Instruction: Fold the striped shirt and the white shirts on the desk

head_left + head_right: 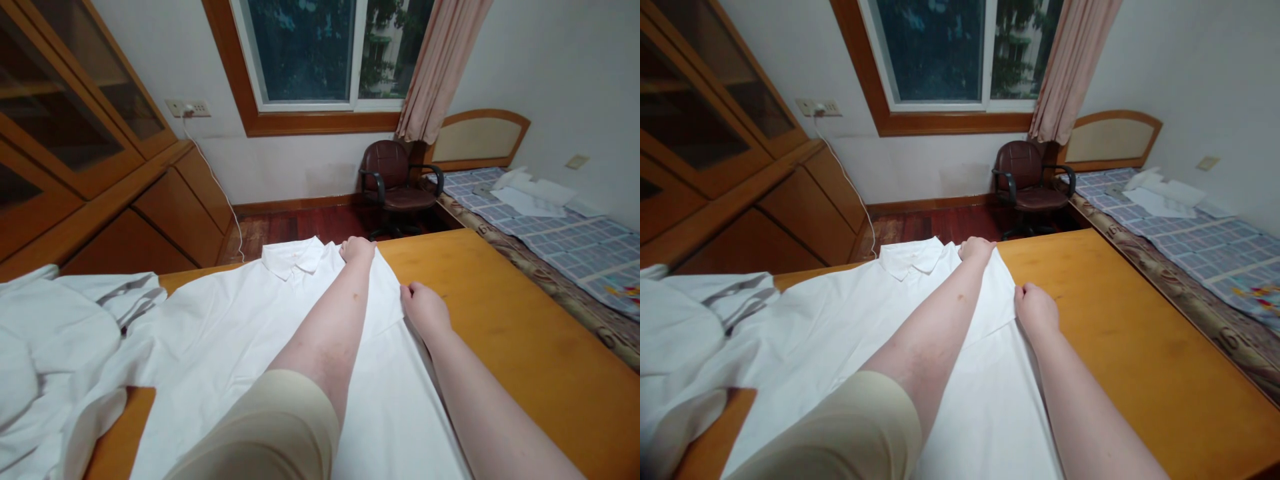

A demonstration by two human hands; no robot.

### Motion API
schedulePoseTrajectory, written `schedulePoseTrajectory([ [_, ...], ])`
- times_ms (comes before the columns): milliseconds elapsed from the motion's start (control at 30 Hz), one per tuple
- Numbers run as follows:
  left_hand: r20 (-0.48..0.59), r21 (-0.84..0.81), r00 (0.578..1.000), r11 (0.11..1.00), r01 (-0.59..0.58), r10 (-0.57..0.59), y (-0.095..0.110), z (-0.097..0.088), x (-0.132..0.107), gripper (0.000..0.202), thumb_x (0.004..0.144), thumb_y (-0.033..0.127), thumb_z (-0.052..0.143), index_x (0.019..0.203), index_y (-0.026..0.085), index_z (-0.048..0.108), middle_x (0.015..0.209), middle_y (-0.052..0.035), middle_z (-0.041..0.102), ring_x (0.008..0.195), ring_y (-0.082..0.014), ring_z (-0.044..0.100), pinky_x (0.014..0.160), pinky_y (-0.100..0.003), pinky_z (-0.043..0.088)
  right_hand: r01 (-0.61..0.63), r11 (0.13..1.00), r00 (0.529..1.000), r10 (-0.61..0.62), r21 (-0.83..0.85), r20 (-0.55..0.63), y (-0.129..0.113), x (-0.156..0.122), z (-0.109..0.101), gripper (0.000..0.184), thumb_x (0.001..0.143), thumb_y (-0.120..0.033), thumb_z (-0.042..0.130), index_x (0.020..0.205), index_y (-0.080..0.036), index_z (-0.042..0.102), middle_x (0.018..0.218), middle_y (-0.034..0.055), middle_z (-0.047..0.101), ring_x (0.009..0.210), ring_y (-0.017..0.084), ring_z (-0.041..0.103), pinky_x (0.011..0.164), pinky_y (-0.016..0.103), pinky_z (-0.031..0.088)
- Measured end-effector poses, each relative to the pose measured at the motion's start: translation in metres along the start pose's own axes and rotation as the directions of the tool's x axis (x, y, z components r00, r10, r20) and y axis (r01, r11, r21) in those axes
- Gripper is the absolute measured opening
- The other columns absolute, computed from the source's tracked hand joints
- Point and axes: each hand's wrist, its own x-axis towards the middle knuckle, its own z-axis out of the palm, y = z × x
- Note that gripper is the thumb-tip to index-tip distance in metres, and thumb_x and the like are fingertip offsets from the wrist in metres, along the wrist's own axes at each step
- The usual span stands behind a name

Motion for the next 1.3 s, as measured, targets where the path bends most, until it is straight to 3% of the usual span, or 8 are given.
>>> schedulePoseTrajectory([
  [367, -0.203, -0.031, 0.979, 0.998, -0.046, 0.038, -0.006, 0.008, -0.012, 0.033, 0.081, 0.056, 0.055, 0.085, 0.028, 0.072, 0.101, -0.0062, 0.067, 0.101, -0.0262, 0.055, 0.087, -0.039, 0.040, -0.003, 0.999, 1.000, 0.003, -0.031, 0.001, 0.003, 0.002, 0.004, 0.044, 0.091, -0.039, 0.029, 0.084, -0.017, 0.066, 0.085, 0.0124, 0.070, 0.079, 0.023, 0.063, 0.059, 0.029, 0.035],
  [600, -0.214, -0.189, 0.966, 0.963, -0.190, 0.149, -0.010, -0.007, -0.007, 0.032, 0.093, 0.027, 0.038, 0.110, 0.031, 0.065, 0.115, -0.0017, 0.064, 0.102, -0.0183, 0.058, 0.088, -0.031, 0.043, -0.024, 0.999, 1.000, 0.024, -0.032, 0.015, 0.001, 0.003, 0.003, 0.043, 0.091, -0.038, 0.029, 0.087, -0.018, 0.067, 0.086, 0.0121, 0.070, 0.080, 0.023, 0.064, 0.061, 0.029, 0.039],
  [667, -0.198, -0.099, 0.909, 0.915, -0.392, 0.368, -0.011, -0.015, -0.006, 0.034, 0.092, 0.023, 0.038, 0.113, 0.030, 0.064, 0.118, -0.0007, 0.063, 0.106, -0.0168, 0.056, 0.092, -0.029, 0.041, -0.024, 0.999, 1.000, 0.024, -0.030, 0.015, 0.001, 0.003, 0.003, 0.043, 0.091, -0.038, 0.029, 0.087, -0.018, 0.067, 0.086, 0.0121, 0.070, 0.080, 0.024, 0.064, 0.062, 0.030, 0.041],
  [767, 0.055, 0.099, 0.716, 0.709, -0.698, 0.696, -0.011, -0.022, -0.012, 0.033, 0.090, 0.024, 0.043, 0.112, 0.033, 0.065, 0.124, 0.0018, 0.061, 0.115, -0.0192, 0.051, 0.101, -0.034, 0.035, -0.005, 1.000, 1.000, 0.005, -0.027, 0.012, 0.001, 0.002, 0.002, 0.044, 0.091, -0.037, 0.029, 0.088, -0.018, 0.068, 0.087, 0.0132, 0.070, 0.081, 0.024, 0.064, 0.065, 0.030, 0.042],
  [833, 0.248, 0.152, 0.576, 0.556, -0.817, 0.779, -0.013, -0.022, -0.021, 0.033, 0.090, 0.027, 0.043, 0.114, 0.034, 0.065, 0.131, 0.0023, 0.057, 0.121, -0.0196, 0.048, 0.105, -0.035, 0.031, -0.004, 1.000, 1.000, 0.005, -0.024, 0.017, 0.001, 0.002, 0.001, 0.045, 0.092, -0.035, 0.028, 0.091, -0.016, 0.068, 0.088, 0.0145, 0.070, 0.082, 0.024, 0.065, 0.067, 0.030, 0.043],
  [900, 0.321, 0.176, 0.527, 0.497, -0.849, 0.787, -0.016, -0.018, -0.034, 0.037, 0.092, 0.029, 0.038, 0.121, 0.032, 0.061, 0.139, 0.0008, 0.050, 0.126, -0.0192, 0.044, 0.108, -0.035, 0.027, -0.010, 1.000, 1.000, 0.010, -0.023, 0.021, 0.001, 0.001, 0.001, 0.046, 0.093, -0.035, 0.027, 0.093, -0.015, 0.068, 0.090, 0.0157, 0.070, 0.083, 0.024, 0.065, 0.069, 0.030, 0.044],
  [1067, 0.359, 0.237, 0.665, 0.625, -0.744, 0.655, -0.030, -0.002, -0.056, 0.067, 0.090, 0.054, 0.033, 0.145, 0.015, 0.031, 0.153, -0.0105, 0.027, 0.141, -0.0241, 0.023, 0.114, -0.041, 0.016, -0.012, 0.999, 0.999, 0.014, -0.039, 0.042, 0.000, 0.001, -0.001, 0.046, 0.093, -0.034, 0.028, 0.095, -0.014, 0.069, 0.091, 0.0169, 0.070, 0.086, 0.024, 0.066, 0.071, 0.031, 0.045],
  [1300, 0.358, 0.263, 0.689, 0.640, -0.722, 0.630, -0.036, 0.003, -0.052, 0.098, 0.078, 0.075, 0.034, 0.148, 0.009, 0.019, 0.156, -0.0130, 0.014, 0.144, -0.0262, 0.011, 0.116, -0.041, 0.006, -0.087, 0.996, 0.989, 0.091, -0.035, 0.120, 0.011, 0.004, -0.008, 0.045, 0.092, -0.040, 0.032, 0.095, -0.014, 0.068, 0.096, 0.0176, 0.069, 0.090, 0.027, 0.065, 0.070, 0.033, 0.045],
])
